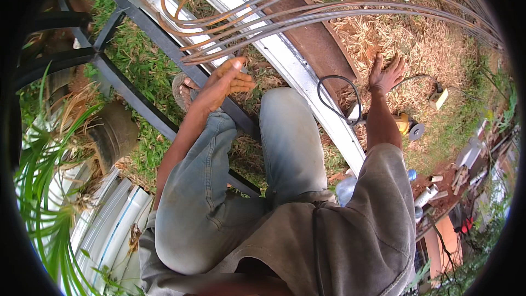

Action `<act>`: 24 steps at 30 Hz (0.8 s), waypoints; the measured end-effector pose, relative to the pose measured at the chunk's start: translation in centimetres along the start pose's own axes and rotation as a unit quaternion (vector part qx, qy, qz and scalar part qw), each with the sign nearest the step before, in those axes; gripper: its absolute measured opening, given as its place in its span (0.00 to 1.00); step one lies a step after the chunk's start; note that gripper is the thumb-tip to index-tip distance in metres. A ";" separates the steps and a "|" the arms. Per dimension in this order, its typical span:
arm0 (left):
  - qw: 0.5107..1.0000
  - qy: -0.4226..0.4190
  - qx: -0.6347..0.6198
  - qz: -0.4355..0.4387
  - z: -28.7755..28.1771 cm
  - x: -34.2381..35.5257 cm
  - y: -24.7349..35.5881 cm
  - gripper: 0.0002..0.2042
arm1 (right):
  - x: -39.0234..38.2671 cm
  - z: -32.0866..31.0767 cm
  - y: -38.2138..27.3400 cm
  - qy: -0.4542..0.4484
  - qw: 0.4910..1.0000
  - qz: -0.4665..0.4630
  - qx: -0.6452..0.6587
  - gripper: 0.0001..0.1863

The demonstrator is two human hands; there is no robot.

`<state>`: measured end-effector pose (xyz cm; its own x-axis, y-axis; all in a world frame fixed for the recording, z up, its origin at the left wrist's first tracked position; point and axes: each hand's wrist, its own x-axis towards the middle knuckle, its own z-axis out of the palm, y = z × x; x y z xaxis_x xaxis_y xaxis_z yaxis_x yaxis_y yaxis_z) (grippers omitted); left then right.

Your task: The person uses an angle grinder to cut several metal rods placed on a metal frame. They repeatedly position the rods, cut them, and reposition them for additional cuts, producing sparks throughout the process.

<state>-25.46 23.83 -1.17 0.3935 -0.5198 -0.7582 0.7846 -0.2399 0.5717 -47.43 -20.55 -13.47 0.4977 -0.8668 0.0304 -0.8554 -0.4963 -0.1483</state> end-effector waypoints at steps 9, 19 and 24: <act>0.996 -0.058 0.032 -0.059 -0.6 0.5 1.1 0.31 | 1.1 1.0 1.6 -0.052 0.995 0.012 -0.086 0.48; 0.958 -0.111 0.264 0.027 -2.1 0.1 0.3 0.21 | -2.5 -10.4 -13.2 0.144 0.956 -0.236 0.093 0.24; 0.981 -0.126 0.138 -0.045 -2.7 -0.9 -2.2 0.23 | -9.2 -13.7 -27.1 -0.073 0.838 -0.508 0.184 0.13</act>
<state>-26.27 27.06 -2.56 0.1704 -0.6634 -0.7286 0.6370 -0.4899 0.5951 -30.74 0.22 3.82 0.9777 0.0230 0.2089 0.1097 -0.9035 -0.4143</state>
